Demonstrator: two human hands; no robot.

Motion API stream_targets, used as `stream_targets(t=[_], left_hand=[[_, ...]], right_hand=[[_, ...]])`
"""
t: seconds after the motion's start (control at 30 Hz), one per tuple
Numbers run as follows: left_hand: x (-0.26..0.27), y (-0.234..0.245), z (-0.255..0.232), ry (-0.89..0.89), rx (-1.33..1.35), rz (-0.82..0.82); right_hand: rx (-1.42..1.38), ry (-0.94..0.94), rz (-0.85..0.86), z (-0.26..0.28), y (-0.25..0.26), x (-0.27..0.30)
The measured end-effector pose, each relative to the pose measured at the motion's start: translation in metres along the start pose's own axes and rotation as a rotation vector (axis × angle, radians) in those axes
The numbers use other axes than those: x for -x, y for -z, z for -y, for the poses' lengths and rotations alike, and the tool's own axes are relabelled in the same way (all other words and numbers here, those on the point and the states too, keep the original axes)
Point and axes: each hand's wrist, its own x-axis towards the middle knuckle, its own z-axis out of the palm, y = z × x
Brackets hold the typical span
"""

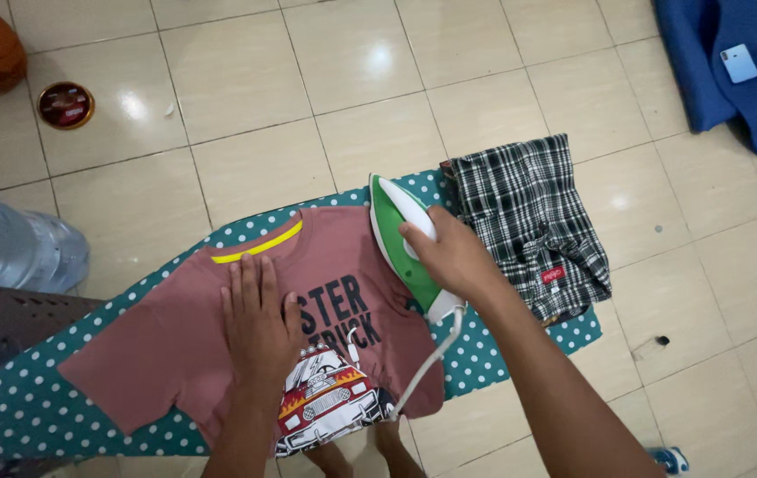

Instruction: The person irons a plaid shirt and a pink t-shirt on a polka-dotted mat laid on the floor. They use a green and white iron to smooth the garments, folding the shirt neatly after ironing.

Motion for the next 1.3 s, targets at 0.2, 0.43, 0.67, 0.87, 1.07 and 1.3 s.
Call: stream_targets(t=[0.2,0.43,0.67,0.87,1.07,1.3], left_hand=[[-0.004,0.003,-0.004,-0.012,-0.012,-0.003],[-0.002,0.004,-0.006,-0.010,-0.006,-0.007],[-0.002,0.007,-0.007,0.005,0.029,0.024],[0.005,0.020,-0.006,0.062,-0.050,0.049],[0.018,0.033,0.011,0.153,-0.116,0.046],[0.050,0.051,0.057,0.138,-0.151,0.018]], right_hand=[[-0.020,0.023,-0.015,-0.021,0.007,0.035],[0.078,0.066,-0.176,-0.009,0.005,-0.006],[-0.069,-0.026,0.068,0.027,-0.017,0.043],[0.076,0.082,-0.017,0.041,-0.045,0.034],[0.058,0.035,-0.036,0.048,-0.049,0.029],[-0.121,-0.023,0.119,0.051,-0.071,0.091]])
